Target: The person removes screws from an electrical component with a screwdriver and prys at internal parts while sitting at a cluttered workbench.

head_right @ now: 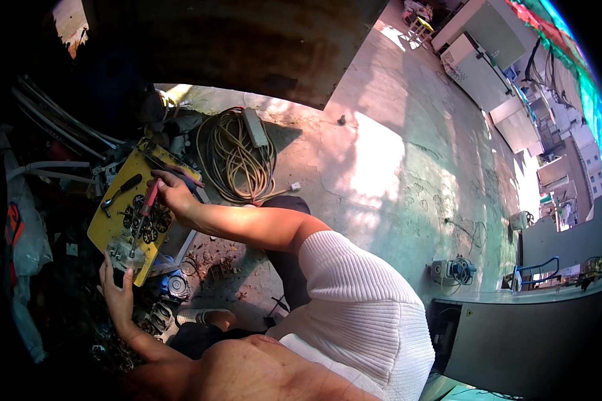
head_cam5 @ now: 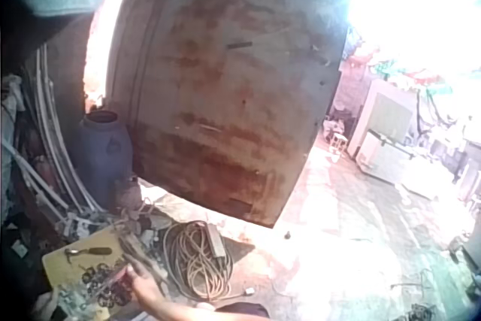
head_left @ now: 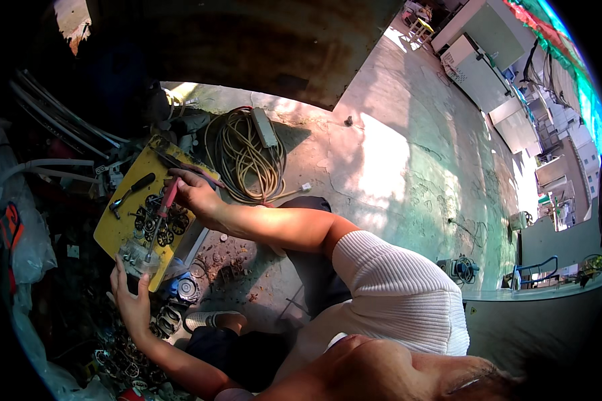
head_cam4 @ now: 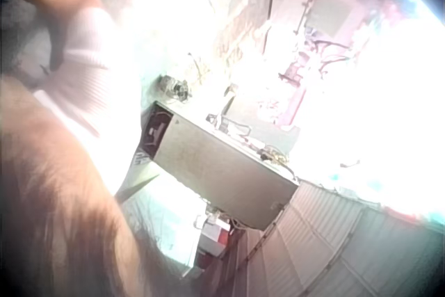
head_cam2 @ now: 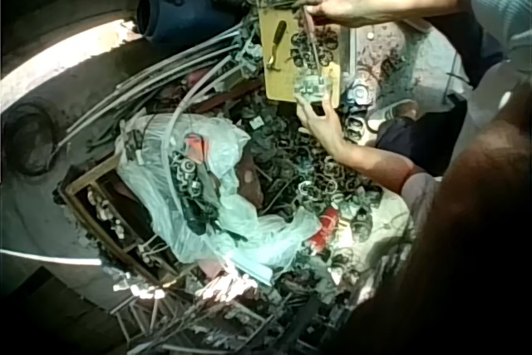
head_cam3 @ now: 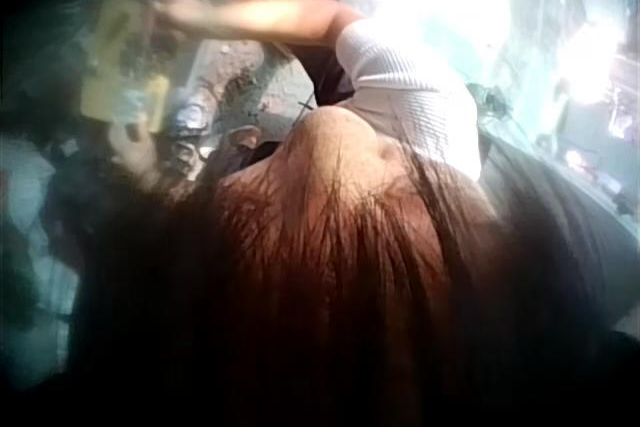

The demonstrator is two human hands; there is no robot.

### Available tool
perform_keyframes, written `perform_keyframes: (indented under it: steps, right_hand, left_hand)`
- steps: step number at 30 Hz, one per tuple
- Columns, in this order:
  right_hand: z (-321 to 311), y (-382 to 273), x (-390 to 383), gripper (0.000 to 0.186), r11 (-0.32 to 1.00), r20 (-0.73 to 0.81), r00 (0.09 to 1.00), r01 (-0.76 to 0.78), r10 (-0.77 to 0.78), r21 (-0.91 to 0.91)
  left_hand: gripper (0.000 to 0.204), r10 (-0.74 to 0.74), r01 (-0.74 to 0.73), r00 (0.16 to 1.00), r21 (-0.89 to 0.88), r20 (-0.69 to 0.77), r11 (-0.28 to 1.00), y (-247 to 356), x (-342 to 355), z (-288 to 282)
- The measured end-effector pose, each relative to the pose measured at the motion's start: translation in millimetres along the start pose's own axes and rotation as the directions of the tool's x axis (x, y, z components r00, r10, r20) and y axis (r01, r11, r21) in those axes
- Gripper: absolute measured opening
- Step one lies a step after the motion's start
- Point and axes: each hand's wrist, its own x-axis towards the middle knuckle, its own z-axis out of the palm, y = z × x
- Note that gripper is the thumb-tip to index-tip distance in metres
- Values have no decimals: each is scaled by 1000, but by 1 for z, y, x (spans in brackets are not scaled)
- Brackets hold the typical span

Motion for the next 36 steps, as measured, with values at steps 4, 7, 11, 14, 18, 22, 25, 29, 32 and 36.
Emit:
perform_keyframes:
  steps: [4, 7, 11, 14, 18, 22, 25, 29, 32, 36]
  right_hand:
    - [13, -17, -11, 41, 991, 27, 998, -58, 62, -123]
    - [9, -18, -8, 40, 988, 59, 995, -67, 76, -142]
    - [1, -4, -2, 41, 995, -6, 999, -48, 48, -91]
    - [-3, 1, 3, 42, 999, 11, 999, -38, 38, -19]
    - [7, -7, -6, 41, 992, 10, 999, -30, 32, -122]
    - [4, -8, -8, 44, 990, 20, 1000, -5, 7, -141]
    - [-8, 6, 1, 44, 991, 14, 996, 84, -83, -103]
    - [-6, 11, 4, 44, 994, 18, 995, 103, -103, -47]
    - [18, -14, -18, 41, 985, 8, 1000, -15, 16, -174]
    - [4, -9, -13, 39, 993, 31, 999, 42, -38, -111]
  left_hand:
    - [68, 0, 0, 1000, -2, -2, 1000, -4, -1, -2]
    - [68, -23, 23, 1000, 101, 3, 995, -1, -1, -3]
    - [69, -16, 16, 1000, 82, 7, 996, -1, -1, 0]
    - [69, -14, 13, 1000, 84, 9, 996, -1, 0, 1]
    - [69, -16, 16, 1000, 87, 8, 996, -3, -1, -1]
    - [69, -28, 27, 1000, 98, 3, 995, -1, -1, 1]
    - [69, -19, 18, 1000, 94, 7, 995, -1, 0, 2]
    - [69, -8, 7, 1000, 74, 10, 997, -2, -1, 1]
    - [69, -18, 18, 1000, 88, 0, 996, -6, -4, -2]
    - [69, -24, 23, 1000, 115, 7, 993, -2, -4, 0]
